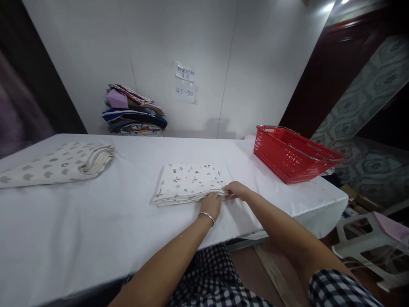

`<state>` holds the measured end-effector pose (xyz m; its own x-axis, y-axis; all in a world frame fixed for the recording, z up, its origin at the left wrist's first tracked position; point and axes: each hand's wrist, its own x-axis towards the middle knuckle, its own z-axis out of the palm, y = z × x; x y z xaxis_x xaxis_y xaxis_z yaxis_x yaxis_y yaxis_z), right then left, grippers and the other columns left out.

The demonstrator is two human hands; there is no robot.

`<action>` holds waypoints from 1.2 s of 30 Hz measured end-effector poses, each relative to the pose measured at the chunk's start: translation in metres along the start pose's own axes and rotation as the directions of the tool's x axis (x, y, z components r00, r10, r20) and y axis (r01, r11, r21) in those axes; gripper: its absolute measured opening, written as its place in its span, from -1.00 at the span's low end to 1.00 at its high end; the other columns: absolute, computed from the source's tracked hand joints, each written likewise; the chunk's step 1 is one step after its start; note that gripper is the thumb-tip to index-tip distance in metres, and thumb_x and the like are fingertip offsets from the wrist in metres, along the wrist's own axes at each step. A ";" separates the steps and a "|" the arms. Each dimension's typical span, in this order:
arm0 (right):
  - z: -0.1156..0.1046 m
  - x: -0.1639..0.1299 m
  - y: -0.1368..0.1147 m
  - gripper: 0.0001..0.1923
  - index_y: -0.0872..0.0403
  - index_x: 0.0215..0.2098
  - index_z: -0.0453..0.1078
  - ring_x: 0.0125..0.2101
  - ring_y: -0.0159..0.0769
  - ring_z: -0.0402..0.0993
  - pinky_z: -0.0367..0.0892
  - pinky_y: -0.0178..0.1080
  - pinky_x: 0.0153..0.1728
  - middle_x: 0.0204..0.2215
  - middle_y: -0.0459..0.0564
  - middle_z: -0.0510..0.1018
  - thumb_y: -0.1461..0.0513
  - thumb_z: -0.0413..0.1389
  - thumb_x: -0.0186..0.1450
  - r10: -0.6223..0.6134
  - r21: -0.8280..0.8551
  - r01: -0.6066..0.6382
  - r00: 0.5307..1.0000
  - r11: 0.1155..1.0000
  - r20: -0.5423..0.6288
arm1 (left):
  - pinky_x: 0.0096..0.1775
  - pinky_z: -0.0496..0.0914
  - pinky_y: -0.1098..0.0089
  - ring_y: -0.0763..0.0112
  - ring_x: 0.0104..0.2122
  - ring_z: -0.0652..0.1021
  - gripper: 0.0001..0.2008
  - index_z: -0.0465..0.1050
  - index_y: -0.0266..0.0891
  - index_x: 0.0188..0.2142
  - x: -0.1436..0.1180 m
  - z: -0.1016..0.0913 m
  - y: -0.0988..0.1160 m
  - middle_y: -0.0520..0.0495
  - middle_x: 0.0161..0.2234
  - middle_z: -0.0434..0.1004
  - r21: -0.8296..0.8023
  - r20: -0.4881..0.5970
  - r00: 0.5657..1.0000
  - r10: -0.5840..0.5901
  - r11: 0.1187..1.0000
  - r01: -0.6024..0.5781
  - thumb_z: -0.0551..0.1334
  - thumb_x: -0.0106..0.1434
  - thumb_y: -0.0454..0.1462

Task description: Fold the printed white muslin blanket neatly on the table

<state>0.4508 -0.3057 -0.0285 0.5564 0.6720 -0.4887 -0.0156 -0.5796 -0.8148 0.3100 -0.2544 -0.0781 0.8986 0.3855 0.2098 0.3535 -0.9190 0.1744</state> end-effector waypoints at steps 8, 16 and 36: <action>-0.002 0.003 -0.004 -0.86 0.18 -0.49 0.29 -0.69 -0.44 0.34 0.30 -0.41 -0.65 -0.70 -0.11 0.39 0.26 0.16 0.06 0.012 0.020 -0.013 1.000 1.000 0.021 | -0.16 0.27 0.22 0.19 -0.11 0.37 -0.73 0.45 -0.28 -0.23 0.018 0.000 0.004 -0.19 -0.19 0.42 0.015 0.013 1.000 -0.020 1.000 0.020 -0.01 0.23 -0.38; -0.002 0.005 0.002 -0.87 0.21 -0.47 0.30 -0.67 -0.42 0.37 0.36 -0.37 -0.60 -0.70 -0.06 0.42 0.27 0.14 0.10 0.032 0.044 -0.037 0.994 0.998 0.103 | -0.19 0.29 0.26 0.24 -0.14 0.39 -0.70 0.44 -0.29 -0.25 0.008 -0.003 0.006 -0.21 -0.22 0.42 0.005 0.048 0.999 -0.005 1.000 0.005 -0.07 0.25 -0.38; 0.009 -0.005 0.002 -0.83 0.19 -0.56 0.27 -0.69 -0.41 0.33 0.28 -0.38 -0.69 -0.73 -0.09 0.35 0.28 0.18 0.05 0.015 -0.203 -0.018 1.000 0.979 -0.014 | -0.29 0.37 0.22 0.19 -0.26 0.51 -0.68 0.38 -0.27 -0.17 -0.006 -0.007 0.008 -0.21 -0.27 0.49 -0.034 0.154 0.987 -0.036 0.999 0.042 -0.11 0.25 -0.34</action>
<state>0.4405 -0.3063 -0.0302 0.5680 0.6564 -0.4966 0.1434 -0.6730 -0.7256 0.3052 -0.2633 -0.0715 0.9146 0.4010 0.0524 0.3817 -0.8988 0.2157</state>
